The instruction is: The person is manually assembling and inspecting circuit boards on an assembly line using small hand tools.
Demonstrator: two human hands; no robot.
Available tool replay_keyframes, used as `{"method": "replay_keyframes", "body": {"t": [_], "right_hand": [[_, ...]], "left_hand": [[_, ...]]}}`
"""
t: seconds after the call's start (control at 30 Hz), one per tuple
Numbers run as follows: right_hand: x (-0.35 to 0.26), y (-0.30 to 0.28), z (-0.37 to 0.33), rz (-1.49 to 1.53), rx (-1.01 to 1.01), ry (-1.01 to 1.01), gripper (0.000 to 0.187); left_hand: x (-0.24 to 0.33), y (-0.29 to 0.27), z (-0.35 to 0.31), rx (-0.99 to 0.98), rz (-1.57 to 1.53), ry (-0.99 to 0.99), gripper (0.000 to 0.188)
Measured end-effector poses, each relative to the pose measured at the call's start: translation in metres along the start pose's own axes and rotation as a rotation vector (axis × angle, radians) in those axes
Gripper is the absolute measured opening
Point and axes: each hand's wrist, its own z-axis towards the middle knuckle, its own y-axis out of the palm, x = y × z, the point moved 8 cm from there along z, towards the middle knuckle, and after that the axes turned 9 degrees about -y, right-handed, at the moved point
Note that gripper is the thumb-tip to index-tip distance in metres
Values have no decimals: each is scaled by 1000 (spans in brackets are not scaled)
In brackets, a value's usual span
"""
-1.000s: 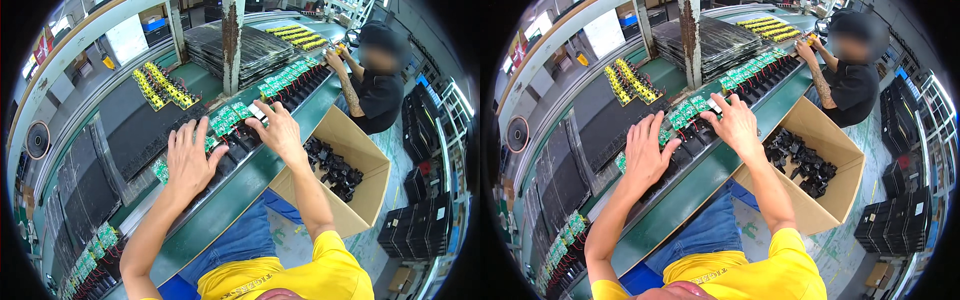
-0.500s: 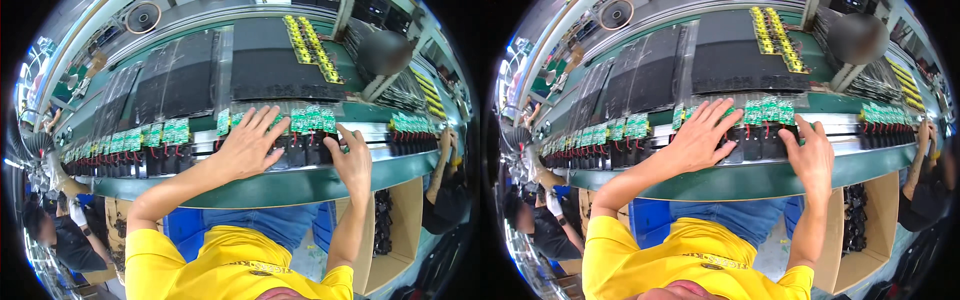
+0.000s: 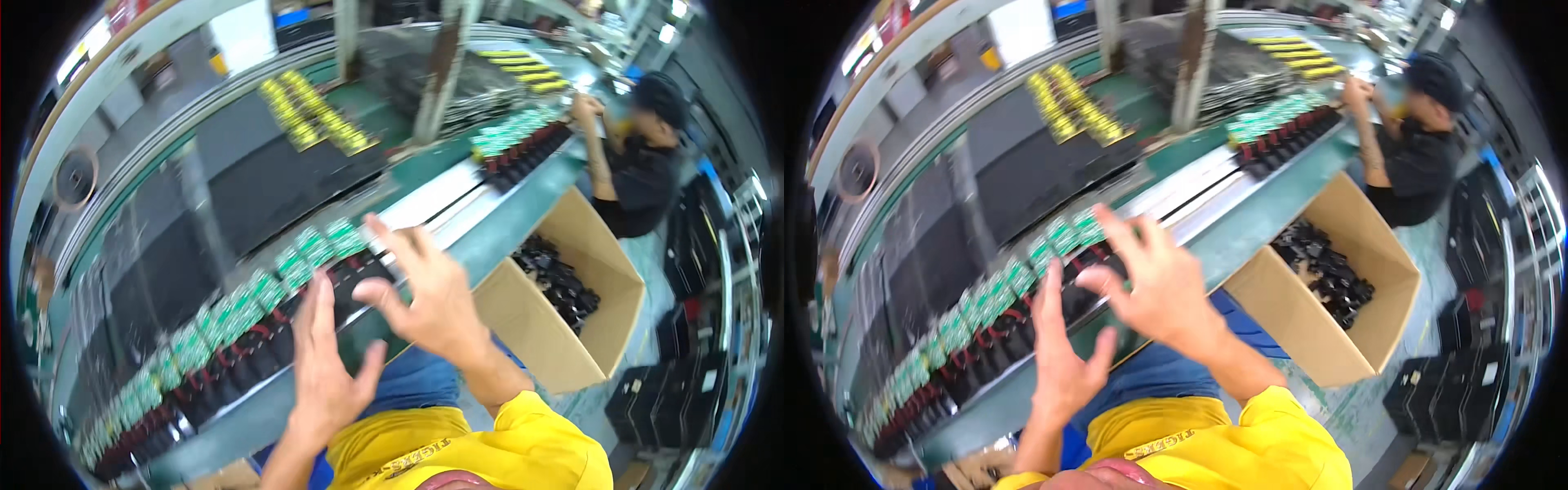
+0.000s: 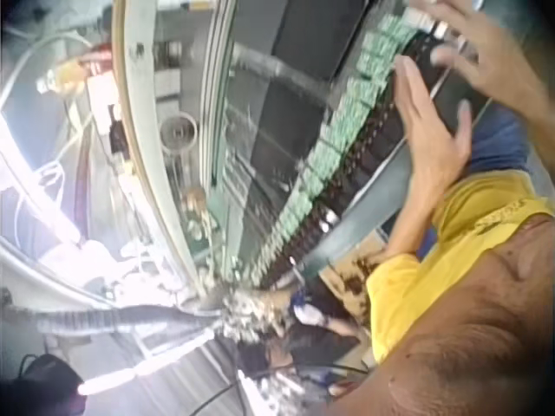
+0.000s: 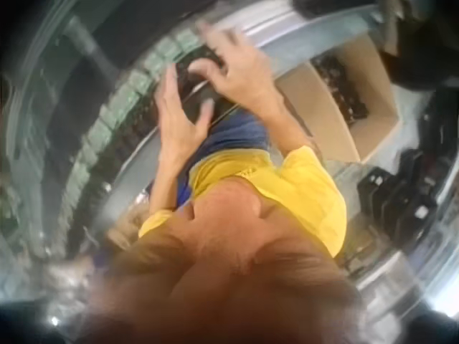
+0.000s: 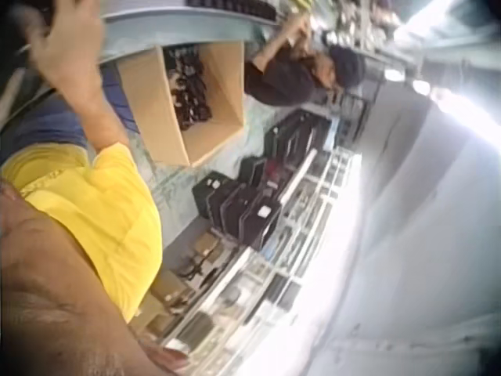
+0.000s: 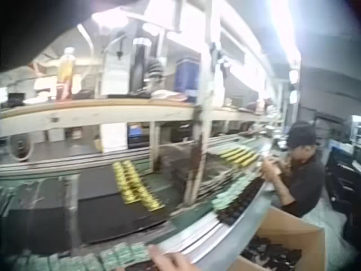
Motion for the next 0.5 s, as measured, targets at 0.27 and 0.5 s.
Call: {"method": "replay_keyframes", "body": {"t": [0.27,0.5], "right_hand": [[3,-21,-21,398,-361,-297,99],[372,-182,77,-289,336,321,64]], "left_hand": [[5,110,4,-82,-843,-119,109],[7,108,-31,-261,-893,-379,92]]}}
